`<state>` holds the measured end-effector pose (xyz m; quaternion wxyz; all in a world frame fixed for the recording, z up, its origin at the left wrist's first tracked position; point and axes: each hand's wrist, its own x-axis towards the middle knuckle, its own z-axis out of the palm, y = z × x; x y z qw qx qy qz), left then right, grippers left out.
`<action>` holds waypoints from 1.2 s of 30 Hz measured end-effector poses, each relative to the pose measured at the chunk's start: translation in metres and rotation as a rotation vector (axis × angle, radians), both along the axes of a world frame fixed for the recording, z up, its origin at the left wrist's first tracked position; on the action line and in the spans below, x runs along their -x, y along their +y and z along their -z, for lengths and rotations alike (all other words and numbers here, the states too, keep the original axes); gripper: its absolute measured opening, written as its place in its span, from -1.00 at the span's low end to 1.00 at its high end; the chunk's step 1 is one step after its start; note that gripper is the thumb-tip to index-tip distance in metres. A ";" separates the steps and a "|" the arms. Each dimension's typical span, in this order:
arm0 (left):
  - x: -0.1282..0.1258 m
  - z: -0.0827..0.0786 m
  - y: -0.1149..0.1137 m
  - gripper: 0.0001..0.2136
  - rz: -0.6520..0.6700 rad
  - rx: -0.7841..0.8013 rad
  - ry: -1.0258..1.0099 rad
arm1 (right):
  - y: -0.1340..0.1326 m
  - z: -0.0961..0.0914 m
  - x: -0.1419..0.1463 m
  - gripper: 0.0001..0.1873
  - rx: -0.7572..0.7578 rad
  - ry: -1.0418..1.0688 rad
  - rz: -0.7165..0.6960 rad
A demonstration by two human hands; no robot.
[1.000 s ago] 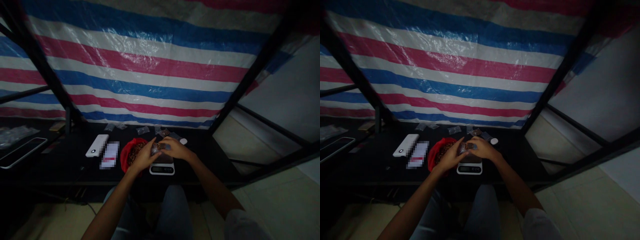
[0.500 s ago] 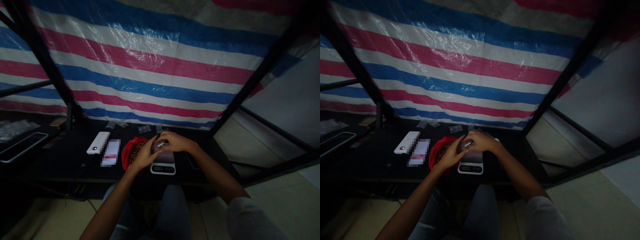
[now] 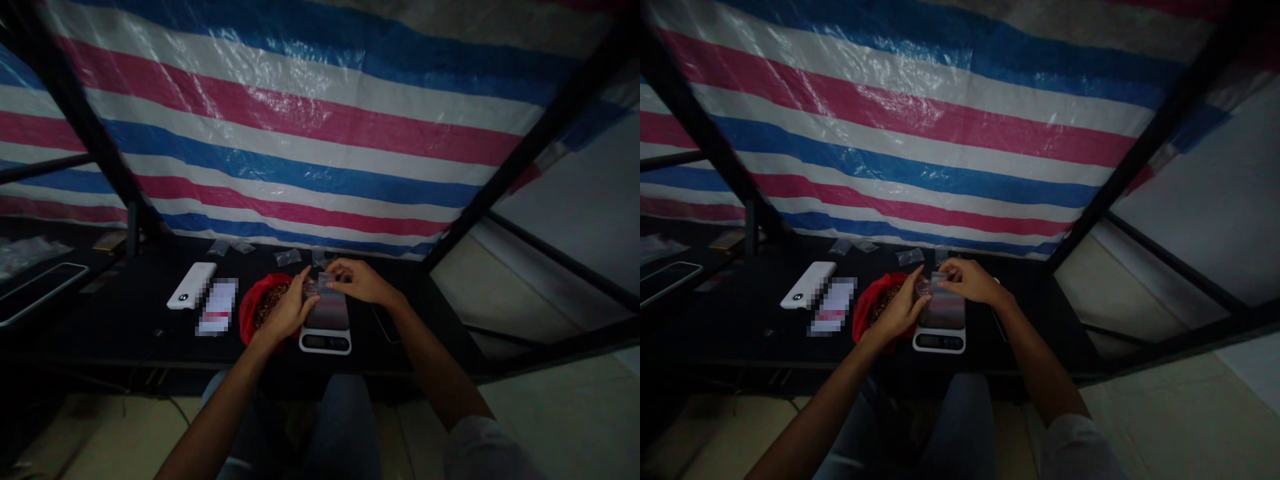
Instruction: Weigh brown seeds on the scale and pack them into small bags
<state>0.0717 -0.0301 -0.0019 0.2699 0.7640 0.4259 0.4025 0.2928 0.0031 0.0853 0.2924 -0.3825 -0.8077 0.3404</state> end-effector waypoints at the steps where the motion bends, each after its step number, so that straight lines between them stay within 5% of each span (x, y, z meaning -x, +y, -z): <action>1: 0.000 0.000 0.002 -0.37 -0.014 -0.001 -0.004 | -0.001 0.008 -0.005 -0.66 -0.004 0.070 0.026; 4: 0.000 0.005 0.008 -0.32 -0.053 -0.001 -0.050 | -0.007 0.038 -0.017 -0.60 0.019 0.157 0.061; 11: -0.003 0.018 0.015 -0.32 -0.093 0.047 -0.098 | -0.018 0.090 -0.015 -0.63 -0.013 -0.088 0.165; 18: 0.000 0.015 0.008 -0.30 -0.129 -0.015 0.084 | -0.025 0.063 0.005 -0.82 -0.194 0.011 0.223; 21: 0.001 0.015 0.007 -0.26 -0.131 -0.038 0.101 | -0.032 0.054 0.021 -0.96 -0.152 0.043 0.172; 29: 0.020 0.008 -0.006 -0.15 -0.141 0.009 0.184 | -0.048 0.062 0.042 -0.89 -0.006 0.183 0.225; 36: 0.041 0.036 -0.036 -0.19 -0.165 -0.001 0.155 | -0.068 0.067 0.071 -0.80 0.051 0.144 0.236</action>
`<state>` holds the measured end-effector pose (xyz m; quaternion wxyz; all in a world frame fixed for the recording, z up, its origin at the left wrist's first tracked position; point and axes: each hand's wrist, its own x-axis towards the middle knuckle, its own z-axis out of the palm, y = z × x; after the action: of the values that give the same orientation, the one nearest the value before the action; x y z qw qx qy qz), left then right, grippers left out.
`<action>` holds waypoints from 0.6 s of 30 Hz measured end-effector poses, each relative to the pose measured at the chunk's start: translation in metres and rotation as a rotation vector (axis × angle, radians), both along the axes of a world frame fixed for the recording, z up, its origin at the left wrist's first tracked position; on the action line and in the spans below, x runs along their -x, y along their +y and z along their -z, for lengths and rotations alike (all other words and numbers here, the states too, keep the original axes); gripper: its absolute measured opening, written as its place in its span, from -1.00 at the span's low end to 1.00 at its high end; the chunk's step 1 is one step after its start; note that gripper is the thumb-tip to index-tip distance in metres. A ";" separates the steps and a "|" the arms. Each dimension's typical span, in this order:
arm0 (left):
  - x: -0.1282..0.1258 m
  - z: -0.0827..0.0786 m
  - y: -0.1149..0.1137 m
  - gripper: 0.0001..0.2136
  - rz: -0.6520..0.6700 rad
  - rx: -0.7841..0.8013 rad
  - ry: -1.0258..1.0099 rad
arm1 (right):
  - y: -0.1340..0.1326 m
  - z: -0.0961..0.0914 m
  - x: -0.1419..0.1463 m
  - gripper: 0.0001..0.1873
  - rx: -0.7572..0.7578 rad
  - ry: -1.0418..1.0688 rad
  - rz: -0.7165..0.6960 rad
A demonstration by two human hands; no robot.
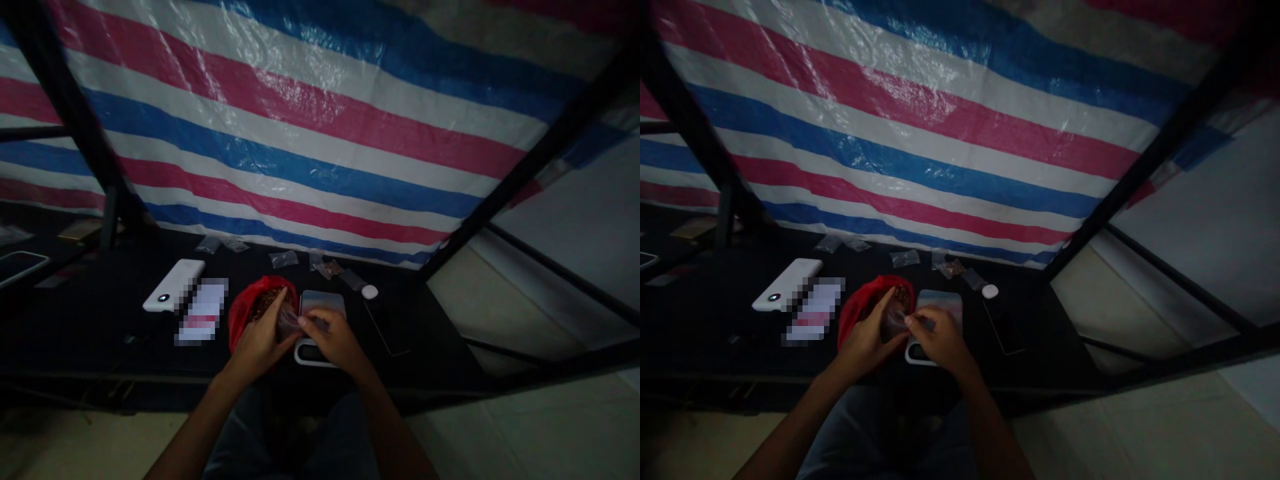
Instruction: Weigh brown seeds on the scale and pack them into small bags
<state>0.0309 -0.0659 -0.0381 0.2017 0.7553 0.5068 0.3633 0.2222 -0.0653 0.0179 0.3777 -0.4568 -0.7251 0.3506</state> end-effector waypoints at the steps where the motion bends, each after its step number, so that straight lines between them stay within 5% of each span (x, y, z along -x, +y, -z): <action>1: 0.001 0.004 -0.003 -0.19 0.011 -0.007 -0.005 | -0.002 0.001 0.003 -0.81 0.010 0.000 0.003; 11: 0.006 -0.007 -0.023 -0.09 0.024 -0.096 -0.116 | 0.010 -0.024 0.000 -0.86 -0.209 -0.097 0.142; 16: 0.025 -0.009 -0.024 -0.62 0.068 -0.096 0.043 | 0.050 -0.041 -0.019 -0.80 -0.428 -0.120 0.312; 18: 0.031 -0.011 -0.015 -0.64 0.093 -0.070 0.126 | 0.070 -0.041 -0.022 -0.77 -0.550 -0.149 0.390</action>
<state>-0.0003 -0.0807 -0.0275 0.1596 0.8061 0.4699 0.3225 0.2445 0.0048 0.0585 0.4927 -0.4922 -0.7170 0.0289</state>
